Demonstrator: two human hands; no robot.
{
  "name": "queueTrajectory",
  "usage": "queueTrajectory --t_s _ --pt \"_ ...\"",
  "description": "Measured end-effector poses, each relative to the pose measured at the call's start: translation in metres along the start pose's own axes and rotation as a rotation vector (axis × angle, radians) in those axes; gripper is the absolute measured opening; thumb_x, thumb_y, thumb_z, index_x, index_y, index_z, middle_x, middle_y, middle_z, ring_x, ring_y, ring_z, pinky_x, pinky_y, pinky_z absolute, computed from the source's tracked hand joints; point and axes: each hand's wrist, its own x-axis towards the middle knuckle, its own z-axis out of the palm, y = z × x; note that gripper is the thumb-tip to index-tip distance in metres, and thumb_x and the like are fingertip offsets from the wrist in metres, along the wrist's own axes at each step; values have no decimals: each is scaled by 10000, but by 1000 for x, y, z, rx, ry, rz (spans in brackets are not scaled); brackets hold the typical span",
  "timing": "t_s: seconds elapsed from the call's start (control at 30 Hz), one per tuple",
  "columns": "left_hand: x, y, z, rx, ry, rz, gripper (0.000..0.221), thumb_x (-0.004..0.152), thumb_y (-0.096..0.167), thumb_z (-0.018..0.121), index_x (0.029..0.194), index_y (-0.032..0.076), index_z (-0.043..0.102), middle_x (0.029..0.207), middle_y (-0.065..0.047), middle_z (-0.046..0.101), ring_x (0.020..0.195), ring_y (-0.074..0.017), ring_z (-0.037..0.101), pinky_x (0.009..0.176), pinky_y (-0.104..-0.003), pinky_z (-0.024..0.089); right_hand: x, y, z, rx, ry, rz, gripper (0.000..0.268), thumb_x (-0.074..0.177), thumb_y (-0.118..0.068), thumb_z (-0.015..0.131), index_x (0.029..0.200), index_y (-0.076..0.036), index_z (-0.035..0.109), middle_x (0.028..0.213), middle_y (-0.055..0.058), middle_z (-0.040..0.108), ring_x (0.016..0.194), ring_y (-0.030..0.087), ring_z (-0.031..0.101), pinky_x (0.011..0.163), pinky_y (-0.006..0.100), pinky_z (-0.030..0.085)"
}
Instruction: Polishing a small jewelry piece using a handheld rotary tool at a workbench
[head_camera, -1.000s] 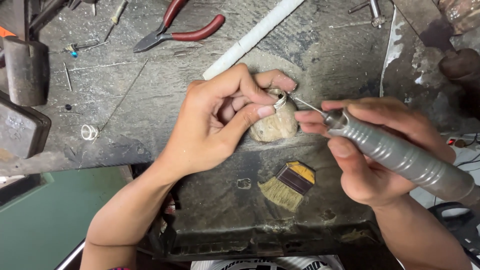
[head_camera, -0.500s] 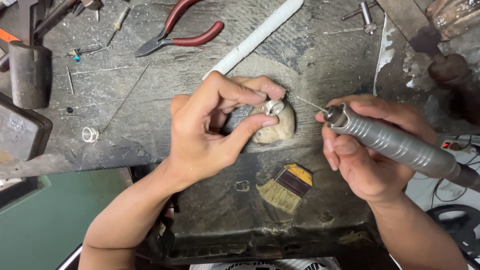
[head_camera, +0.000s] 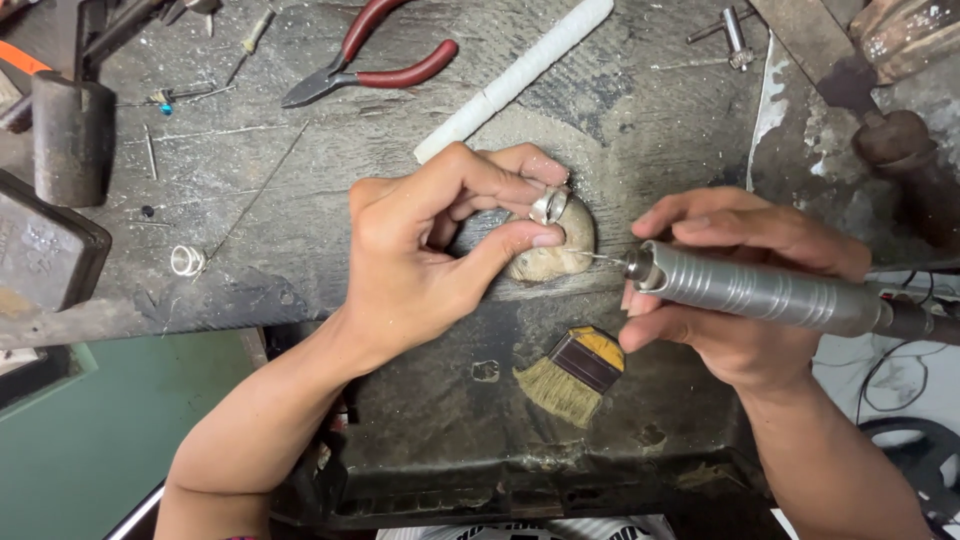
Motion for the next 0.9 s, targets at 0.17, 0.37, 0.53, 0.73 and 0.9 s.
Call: queueTrajectory --t_s 0.17,0.37,0.53,0.73,0.9 --pt "1 3 0 -72 -17 -24 236 910 -1 781 1050 -84 610 938 -191 723 1110 -338 757 891 -262 643 2 -3 1 -41 -2 1 528 719 -127 893 1143 -47 589 882 131 747 778 189 818 993 354 700" --pt "1 4 -2 -73 -33 -41 267 931 29 780 1125 -52 616 1110 -215 742 1087 -244 751 904 -235 645 0 -6 2 235 63 113 450 874 -15 764 1271 -16 552 1217 296 658 865 325 815 784 369 784" --pt "-1 4 0 -45 3 4 276 917 20 800 1116 -53 623 1088 -202 747 1112 -278 749 942 -283 653 -1 -3 -1 250 102 158 447 878 -34 737 1263 20 515 1223 312 637 780 362 795 740 409 772" --pt "-1 4 0 4 53 112 172 893 33 789 952 -50 650 938 -215 756 1020 -343 785 769 -274 618 0 -4 1 251 109 154 416 882 -32 730 1240 32 529 1190 327 640 764 347 787 676 373 765" --pt "2 8 -1 13 42 136 144 890 24 784 948 -71 692 973 -212 736 972 -339 770 920 -368 646 0 -4 3 213 129 148 385 879 -33 727 1211 54 551 1172 318 639 961 379 774 629 373 774"
